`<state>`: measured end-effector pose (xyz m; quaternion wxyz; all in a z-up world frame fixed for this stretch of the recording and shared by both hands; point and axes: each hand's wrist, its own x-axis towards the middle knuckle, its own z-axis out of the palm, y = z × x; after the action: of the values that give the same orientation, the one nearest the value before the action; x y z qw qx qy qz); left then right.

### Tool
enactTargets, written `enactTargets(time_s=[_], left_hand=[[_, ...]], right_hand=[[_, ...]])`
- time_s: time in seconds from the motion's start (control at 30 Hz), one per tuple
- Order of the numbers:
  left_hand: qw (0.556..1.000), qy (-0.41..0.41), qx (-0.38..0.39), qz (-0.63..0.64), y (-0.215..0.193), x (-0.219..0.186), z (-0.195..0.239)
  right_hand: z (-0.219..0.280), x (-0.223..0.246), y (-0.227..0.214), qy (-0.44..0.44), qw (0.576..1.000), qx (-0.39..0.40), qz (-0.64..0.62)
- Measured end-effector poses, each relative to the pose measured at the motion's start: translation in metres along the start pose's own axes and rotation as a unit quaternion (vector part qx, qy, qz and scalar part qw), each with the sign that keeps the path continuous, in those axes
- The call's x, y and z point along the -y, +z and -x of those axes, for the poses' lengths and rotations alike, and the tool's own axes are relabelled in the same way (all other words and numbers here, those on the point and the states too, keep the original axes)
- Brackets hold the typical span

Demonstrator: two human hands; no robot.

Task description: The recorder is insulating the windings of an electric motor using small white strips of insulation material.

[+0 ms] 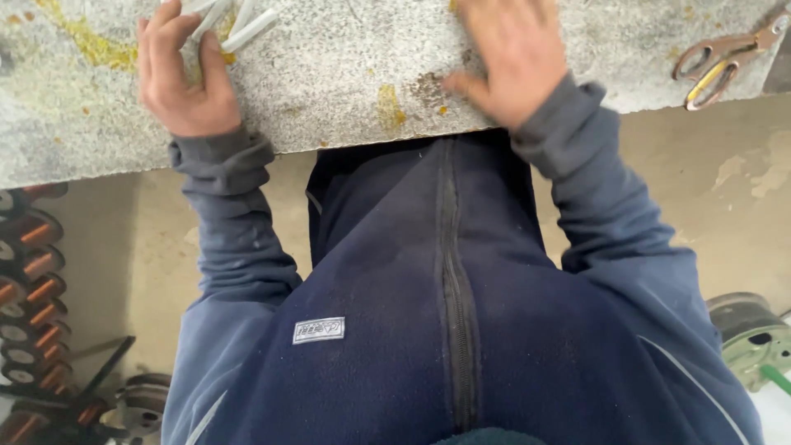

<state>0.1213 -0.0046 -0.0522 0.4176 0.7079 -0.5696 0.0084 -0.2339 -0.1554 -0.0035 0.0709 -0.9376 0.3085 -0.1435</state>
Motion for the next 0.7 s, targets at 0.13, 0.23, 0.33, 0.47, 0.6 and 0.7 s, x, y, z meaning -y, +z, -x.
enactTargets(time_s=[0.13,0.23,0.33,0.47,0.6,0.7], left_hand=[[1.000,-0.007,0.014,0.023,0.005,-0.019,0.007],[0.994,0.042,0.073,0.066,0.008,-0.051,0.010],[0.972,0.119,0.151,0.138,0.030,-0.077,0.015],[0.941,0.184,0.211,0.191,0.056,-0.107,0.012],[0.914,0.161,0.246,0.278,0.048,-0.123,0.007],[0.857,0.058,0.310,0.408,0.048,-0.128,0.016]], right_hand=[[0.039,0.005,0.013,-0.103,0.991,0.045,-0.069],[0.050,0.014,0.014,-0.129,0.983,0.065,-0.117],[0.056,0.021,0.011,-0.140,0.979,0.053,-0.137],[0.064,0.027,0.006,-0.159,0.977,0.033,-0.136],[0.073,0.045,0.004,-0.074,0.968,0.005,-0.242],[0.066,0.067,0.003,0.169,0.917,-0.086,-0.350]])
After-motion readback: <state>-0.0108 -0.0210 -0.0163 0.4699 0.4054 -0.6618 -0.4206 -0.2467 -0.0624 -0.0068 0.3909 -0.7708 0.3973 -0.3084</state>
